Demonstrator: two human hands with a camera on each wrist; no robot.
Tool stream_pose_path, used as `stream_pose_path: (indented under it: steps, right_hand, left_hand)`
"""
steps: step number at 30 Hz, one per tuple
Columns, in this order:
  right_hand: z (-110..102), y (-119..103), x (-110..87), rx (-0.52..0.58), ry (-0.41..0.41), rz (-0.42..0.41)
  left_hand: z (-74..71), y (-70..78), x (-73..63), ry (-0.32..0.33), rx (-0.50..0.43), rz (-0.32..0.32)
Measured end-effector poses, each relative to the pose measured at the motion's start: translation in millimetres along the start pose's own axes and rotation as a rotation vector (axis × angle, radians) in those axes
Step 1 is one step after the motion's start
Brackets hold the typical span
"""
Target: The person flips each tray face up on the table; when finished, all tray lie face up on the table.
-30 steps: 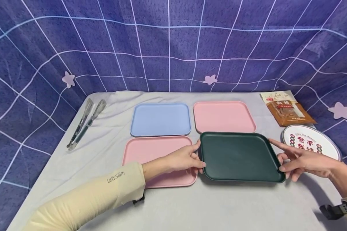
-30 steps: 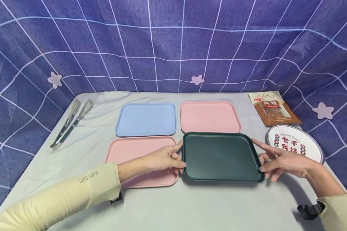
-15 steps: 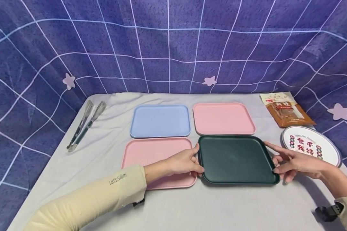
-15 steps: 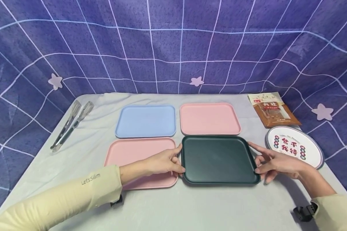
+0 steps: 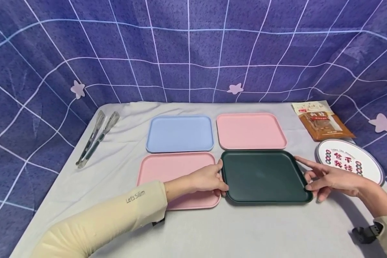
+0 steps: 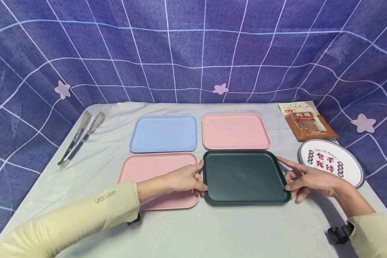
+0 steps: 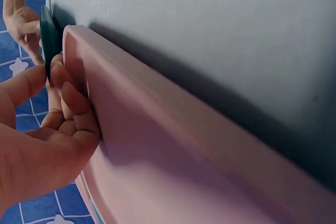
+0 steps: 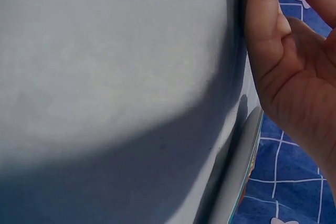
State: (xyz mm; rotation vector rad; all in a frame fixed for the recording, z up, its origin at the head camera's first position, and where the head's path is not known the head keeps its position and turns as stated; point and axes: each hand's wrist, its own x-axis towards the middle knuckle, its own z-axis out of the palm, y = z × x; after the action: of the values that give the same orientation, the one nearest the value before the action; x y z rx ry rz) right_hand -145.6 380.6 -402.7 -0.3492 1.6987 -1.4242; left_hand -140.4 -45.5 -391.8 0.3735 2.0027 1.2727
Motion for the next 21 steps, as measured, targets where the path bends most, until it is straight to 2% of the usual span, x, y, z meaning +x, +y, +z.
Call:
stream_pose_path:
  steps: [4, 7, 16, 21]
  right_hand:
    - [1, -2, -1.1, -0.053, 0.037, 0.017]
    - [1, -3, -0.9, -0.085, 0.063, 0.04]
    - [3, -3, -0.7, -0.098, 0.073, 0.069]
    - [3, -4, 0.1, -0.108, 0.084, 0.079]
  left_hand:
    - [0.3, 4.1, 1.9, 0.008, 0.028, -0.008]
    - [0.8, 7.9, 2.6, 0.026, 0.083, -0.012]
    - [3.1, 18.3, 4.4, 0.049, 0.244, -0.073]
    - [4.2, 20.7, 5.6, 0.063, 0.309, -0.077]
